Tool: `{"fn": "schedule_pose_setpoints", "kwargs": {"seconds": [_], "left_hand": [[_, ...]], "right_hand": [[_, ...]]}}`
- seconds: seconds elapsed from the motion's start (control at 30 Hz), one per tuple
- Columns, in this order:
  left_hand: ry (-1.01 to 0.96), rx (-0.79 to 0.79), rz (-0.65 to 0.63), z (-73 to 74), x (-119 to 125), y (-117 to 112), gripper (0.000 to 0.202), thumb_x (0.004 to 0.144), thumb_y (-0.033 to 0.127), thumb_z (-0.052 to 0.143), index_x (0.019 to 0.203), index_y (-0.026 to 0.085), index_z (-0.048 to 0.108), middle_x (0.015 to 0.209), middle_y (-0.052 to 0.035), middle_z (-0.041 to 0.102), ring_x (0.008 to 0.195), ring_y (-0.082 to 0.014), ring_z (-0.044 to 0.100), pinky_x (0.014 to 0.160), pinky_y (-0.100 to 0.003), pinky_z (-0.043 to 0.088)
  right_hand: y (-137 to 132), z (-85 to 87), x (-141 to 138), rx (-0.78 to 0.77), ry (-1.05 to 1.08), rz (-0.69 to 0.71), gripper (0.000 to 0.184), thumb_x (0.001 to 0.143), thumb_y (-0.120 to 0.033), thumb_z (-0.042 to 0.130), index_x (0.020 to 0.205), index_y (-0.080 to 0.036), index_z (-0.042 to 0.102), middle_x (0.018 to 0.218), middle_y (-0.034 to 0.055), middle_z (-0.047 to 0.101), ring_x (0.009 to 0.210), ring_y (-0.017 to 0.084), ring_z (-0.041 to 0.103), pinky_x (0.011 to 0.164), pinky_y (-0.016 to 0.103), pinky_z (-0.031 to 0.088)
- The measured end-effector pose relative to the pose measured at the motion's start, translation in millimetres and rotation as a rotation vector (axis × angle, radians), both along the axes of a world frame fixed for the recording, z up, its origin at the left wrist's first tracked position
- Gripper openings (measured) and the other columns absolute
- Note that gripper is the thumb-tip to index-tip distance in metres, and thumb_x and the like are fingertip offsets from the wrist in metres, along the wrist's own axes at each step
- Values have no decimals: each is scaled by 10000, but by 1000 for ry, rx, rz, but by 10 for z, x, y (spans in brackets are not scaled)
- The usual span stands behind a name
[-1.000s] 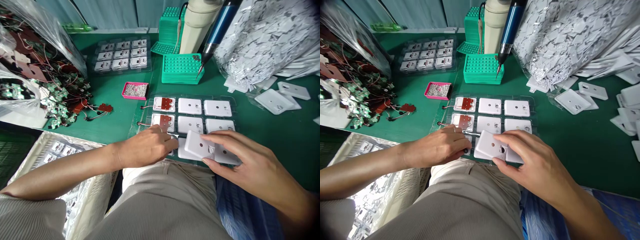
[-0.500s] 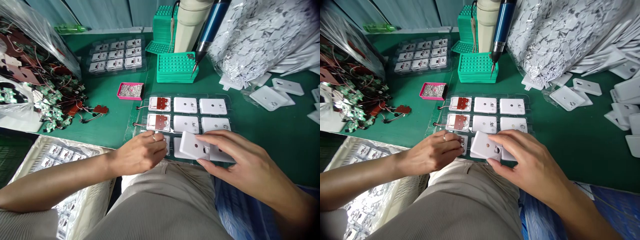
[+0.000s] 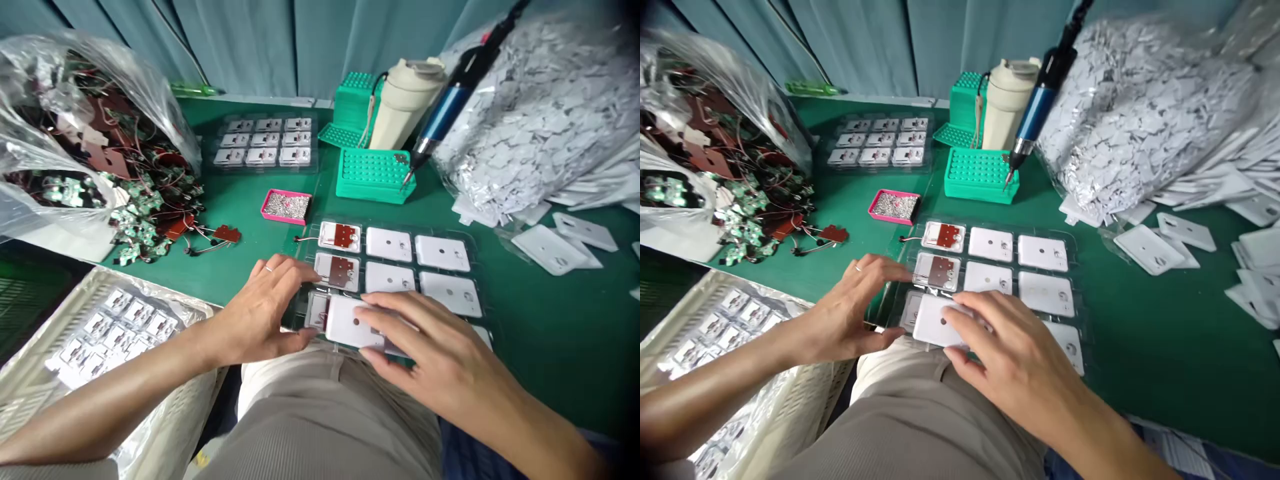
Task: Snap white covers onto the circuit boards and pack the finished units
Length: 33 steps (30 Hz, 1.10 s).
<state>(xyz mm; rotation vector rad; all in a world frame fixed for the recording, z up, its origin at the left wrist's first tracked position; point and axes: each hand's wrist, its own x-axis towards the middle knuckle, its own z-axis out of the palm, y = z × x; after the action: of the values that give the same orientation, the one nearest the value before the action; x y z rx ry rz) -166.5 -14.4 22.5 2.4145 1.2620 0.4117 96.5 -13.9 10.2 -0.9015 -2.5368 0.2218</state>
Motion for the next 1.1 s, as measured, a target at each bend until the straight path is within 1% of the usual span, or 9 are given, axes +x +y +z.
{"fn": "schedule_pose_setpoints", "kwargs": {"seconds": [0.13,0.3,0.43,0.57,0.67,0.77,0.87,0.97,1.1], "left_hand": [[-23,-5,31,-67,-45,-90,469,827,317,640,1223,185,427,1185,-108,569,1074,-281,463,866,-414,356],[-54,-24,10,-125,-61,-95,490,818,330,659,1220,173,426,1175,-102,570,1075,-273,468,877,-407,351],[-61,-9,-46,-179,-15,-58,428,841,319,644,1190,174,442,1138,-95,589,1086,-274,473,872,-400,355],[-20,78,-81,-176,68,-69,286,880,269,598,1109,142,482,1036,-95,619,1025,-269,521,857,-399,387],[26,185,-107,-130,101,-84,163,912,217,544,1044,125,517,975,-104,643,976,-265,561,831,-394,425],[67,329,-183,-101,95,-48,135,972,159,434,1024,127,554,940,-110,668,966,-248,588,848,-389,451],[51,432,-240,-117,68,32,233,989,92,357,997,119,588,892,-104,684,920,-222,608,851,-368,470],[15,429,-268,-139,41,109,233,985,91,382,971,101,614,830,-90,685,864,-215,614,814,-354,487],[9,341,-281,-124,7,179,216,989,129,415,984,112,630,788,-63,677,832,-207,615,760,-332,489]], "right_hand": [[89,-25,-207,18,-36,56,245,858,-181,605,1102,-191,627,1085,88,642,972,251,586,824,427,483],[123,-44,-331,14,-121,38,177,867,-214,605,1039,-217,651,1055,69,654,955,257,582,792,425,458],[57,-7,-465,76,-212,-26,150,768,-178,699,908,-211,656,999,48,671,913,253,598,718,390,466],[-22,50,-642,174,-320,-82,187,645,-91,730,756,-181,610,767,49,638,725,231,602,591,365,482],[6,72,-662,208,-337,-29,156,666,-72,687,709,-181,584,655,38,598,638,221,596,520,353,486],[106,64,-521,112,-179,65,43,802,-122,618,804,-165,621,704,41,651,668,204,635,577,348,544],[196,11,-314,18,-23,157,178,903,-135,562,1073,-136,616,963,67,718,880,186,677,770,328,591],[237,-81,-189,85,49,222,316,890,-44,561,1202,-95,553,1054,98,714,984,180,671,861,312,590],[253,-181,-195,259,141,222,317,841,10,606,1147,-59,565,888,94,738,823,174,703,772,296,614]]}}
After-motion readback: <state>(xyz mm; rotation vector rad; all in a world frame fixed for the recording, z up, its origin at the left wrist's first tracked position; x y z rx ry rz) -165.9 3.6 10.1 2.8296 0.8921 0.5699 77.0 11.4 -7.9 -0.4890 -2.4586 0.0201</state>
